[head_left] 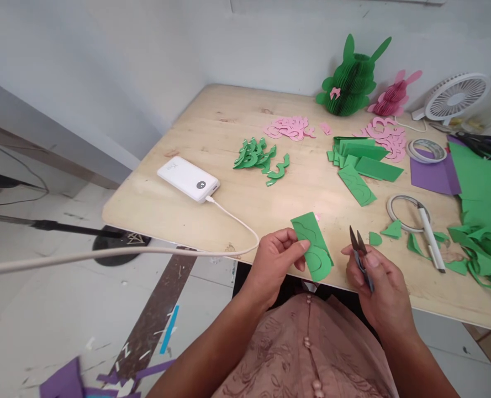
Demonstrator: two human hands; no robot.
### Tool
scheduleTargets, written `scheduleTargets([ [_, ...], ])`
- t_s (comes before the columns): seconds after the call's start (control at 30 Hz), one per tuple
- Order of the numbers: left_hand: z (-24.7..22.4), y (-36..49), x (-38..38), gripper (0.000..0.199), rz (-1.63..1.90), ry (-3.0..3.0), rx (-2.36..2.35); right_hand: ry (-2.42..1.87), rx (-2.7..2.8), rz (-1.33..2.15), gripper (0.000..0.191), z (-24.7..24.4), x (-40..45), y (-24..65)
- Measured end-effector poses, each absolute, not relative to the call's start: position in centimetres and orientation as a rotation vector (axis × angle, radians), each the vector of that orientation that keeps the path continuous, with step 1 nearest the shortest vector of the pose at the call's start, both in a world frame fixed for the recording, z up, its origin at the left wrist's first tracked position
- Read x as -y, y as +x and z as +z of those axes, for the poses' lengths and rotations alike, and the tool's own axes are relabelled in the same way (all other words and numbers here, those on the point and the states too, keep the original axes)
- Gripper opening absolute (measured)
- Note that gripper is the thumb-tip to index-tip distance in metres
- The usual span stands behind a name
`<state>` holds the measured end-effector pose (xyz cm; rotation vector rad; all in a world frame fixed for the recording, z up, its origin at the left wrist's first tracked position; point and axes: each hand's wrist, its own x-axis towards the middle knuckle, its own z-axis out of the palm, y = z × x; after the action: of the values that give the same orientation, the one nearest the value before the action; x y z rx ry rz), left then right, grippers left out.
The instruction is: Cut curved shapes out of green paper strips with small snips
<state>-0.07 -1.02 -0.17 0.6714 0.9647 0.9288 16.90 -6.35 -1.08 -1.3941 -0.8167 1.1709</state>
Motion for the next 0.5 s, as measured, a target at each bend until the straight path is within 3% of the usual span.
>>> scheduleTargets([
  [0.5, -0.1, 0.1, 1.3, 0.021, 0.789, 0.742, -0.931, -1.587, 0.945, 1.084, 0.019, -1.1, 4.3, 15.4],
])
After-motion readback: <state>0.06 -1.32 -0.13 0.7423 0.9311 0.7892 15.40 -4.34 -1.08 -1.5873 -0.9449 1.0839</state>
